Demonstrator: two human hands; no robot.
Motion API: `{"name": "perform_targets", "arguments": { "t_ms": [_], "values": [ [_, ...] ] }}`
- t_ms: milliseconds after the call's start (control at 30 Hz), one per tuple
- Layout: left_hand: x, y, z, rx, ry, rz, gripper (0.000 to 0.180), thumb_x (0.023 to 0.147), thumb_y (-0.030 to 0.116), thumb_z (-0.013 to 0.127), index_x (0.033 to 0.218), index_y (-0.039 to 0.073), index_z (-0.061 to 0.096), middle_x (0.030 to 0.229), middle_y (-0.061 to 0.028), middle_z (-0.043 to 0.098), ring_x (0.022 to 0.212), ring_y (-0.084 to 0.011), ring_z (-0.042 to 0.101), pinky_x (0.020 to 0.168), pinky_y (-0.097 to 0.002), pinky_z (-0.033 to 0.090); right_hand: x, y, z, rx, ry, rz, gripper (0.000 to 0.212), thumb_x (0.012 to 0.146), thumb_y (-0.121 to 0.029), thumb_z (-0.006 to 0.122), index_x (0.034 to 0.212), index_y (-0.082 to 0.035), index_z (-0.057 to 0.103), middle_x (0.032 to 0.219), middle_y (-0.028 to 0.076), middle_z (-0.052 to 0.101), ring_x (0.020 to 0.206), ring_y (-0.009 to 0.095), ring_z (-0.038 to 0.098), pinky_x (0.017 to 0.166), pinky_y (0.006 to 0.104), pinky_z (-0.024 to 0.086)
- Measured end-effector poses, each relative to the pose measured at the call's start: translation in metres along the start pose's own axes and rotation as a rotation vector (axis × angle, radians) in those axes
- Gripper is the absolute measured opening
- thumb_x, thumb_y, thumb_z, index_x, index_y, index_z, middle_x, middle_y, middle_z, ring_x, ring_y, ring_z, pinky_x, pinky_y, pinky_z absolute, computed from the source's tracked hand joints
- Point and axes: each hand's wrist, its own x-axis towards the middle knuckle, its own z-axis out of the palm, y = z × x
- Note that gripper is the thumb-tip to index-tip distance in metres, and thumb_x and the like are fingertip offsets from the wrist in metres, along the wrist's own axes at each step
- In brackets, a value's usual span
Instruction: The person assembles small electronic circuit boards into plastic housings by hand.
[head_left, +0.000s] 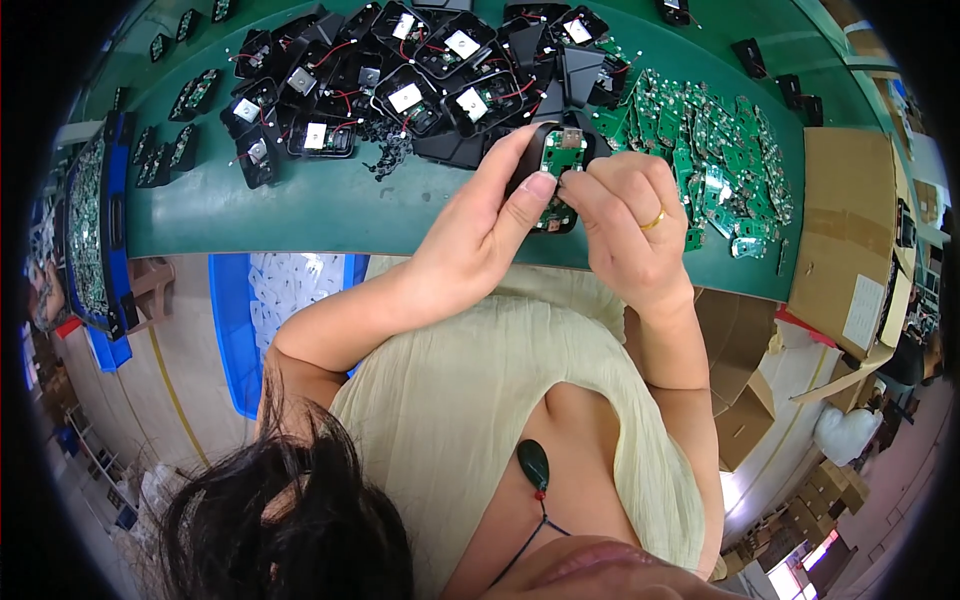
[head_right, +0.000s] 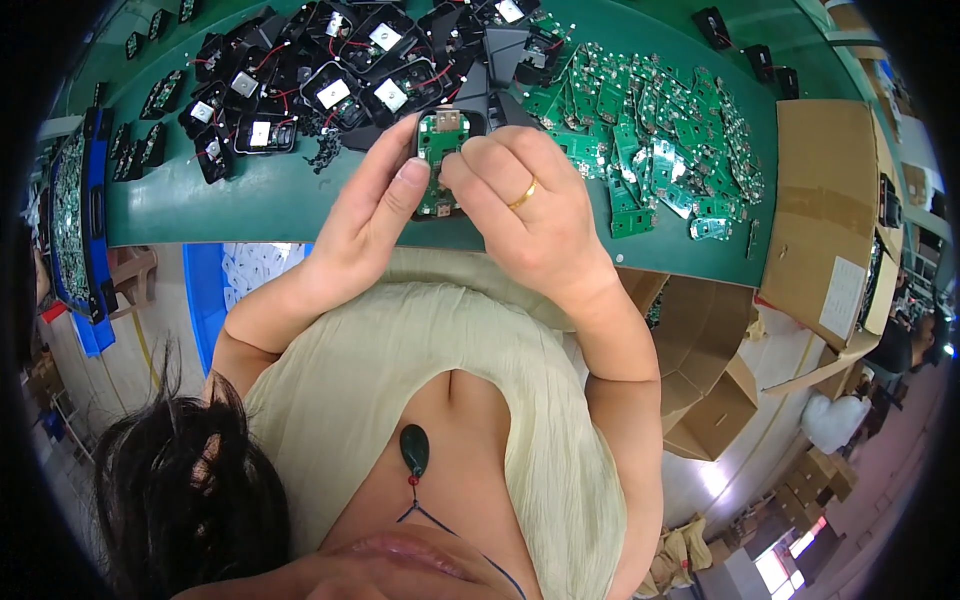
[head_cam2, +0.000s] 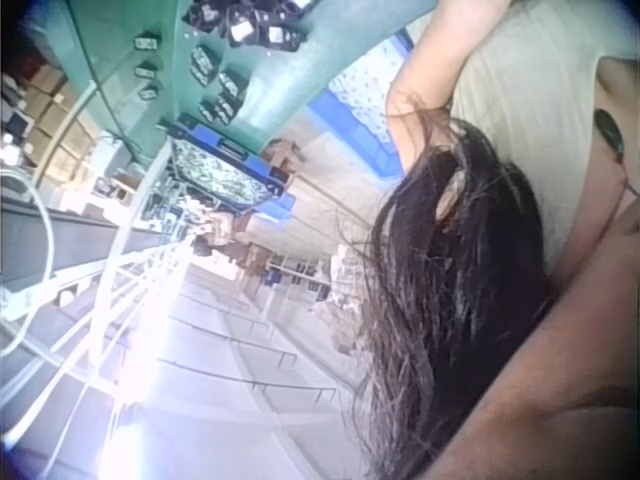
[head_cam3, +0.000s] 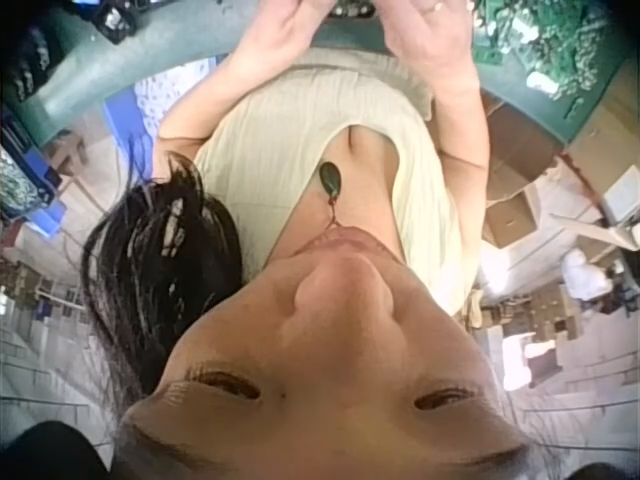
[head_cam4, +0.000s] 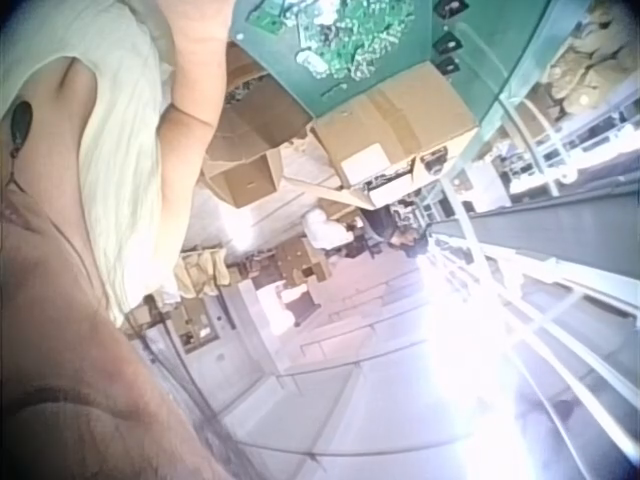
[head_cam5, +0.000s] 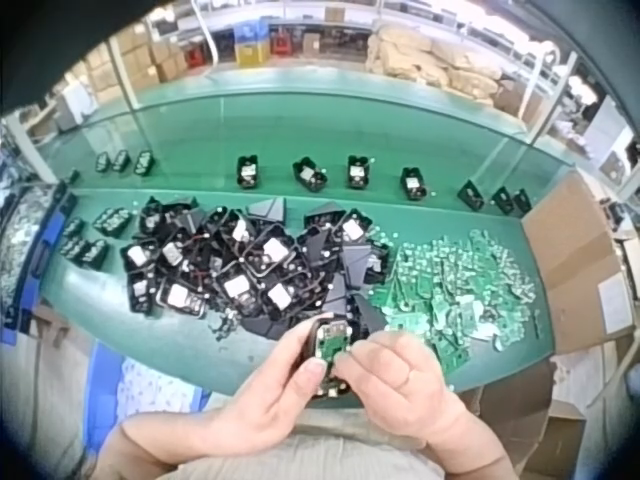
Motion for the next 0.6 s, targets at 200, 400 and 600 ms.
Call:
{"name": "perform_targets", "arguments": {
  "t_ms": [200, 400, 600],
  "values": [
    [-0.0007, -0.0031, 0.0009, -0.067, 0.004, 0.002, 0.041, 0.095, 0.023, 0.040, 0.126, -0.002, 0.031, 0.105, -0.0073, 0.049, 0.093, -0.0121, 0.046, 0.083, -0.0254, 0.040, 0.0005, 0.0040, -0.0056, 0.000, -0.046, 0.017, 0.026, 0.057, -0.006, 0.057, 0.082, 0.001, 0.057, 0.084, 0.008, 0.054, 0.074, 0.023, 0.052, 0.060, 0.0313, 0.046],
    [-0.0010, -0.0048, 0.0038, -0.006, 0.025, 0.012, 0.041, 0.095, 0.022, 0.041, 0.126, -0.002, 0.031, 0.104, -0.0082, 0.049, 0.092, -0.0128, 0.047, 0.081, -0.0259, 0.041, -0.0004, 0.0019, -0.0026, 0.007, -0.051, -0.033, 0.026, 0.057, -0.006, 0.057, 0.082, 0.001, 0.057, 0.084, 0.008, 0.054, 0.075, 0.023, 0.052, 0.061, 0.0318, 0.046],
    [-0.0024, -0.0068, 0.0050, -0.087, 0.066, 0.037, 0.042, 0.094, 0.021, 0.044, 0.127, -0.002, 0.030, 0.104, -0.0081, 0.050, 0.092, -0.0128, 0.049, 0.080, -0.0268, 0.044, -0.0035, 0.0008, -0.0048, 0.011, -0.091, 0.035, 0.026, 0.057, -0.006, 0.057, 0.082, 0.001, 0.057, 0.084, 0.008, 0.054, 0.076, 0.023, 0.052, 0.061, 0.0320, 0.046]
  ]
}}
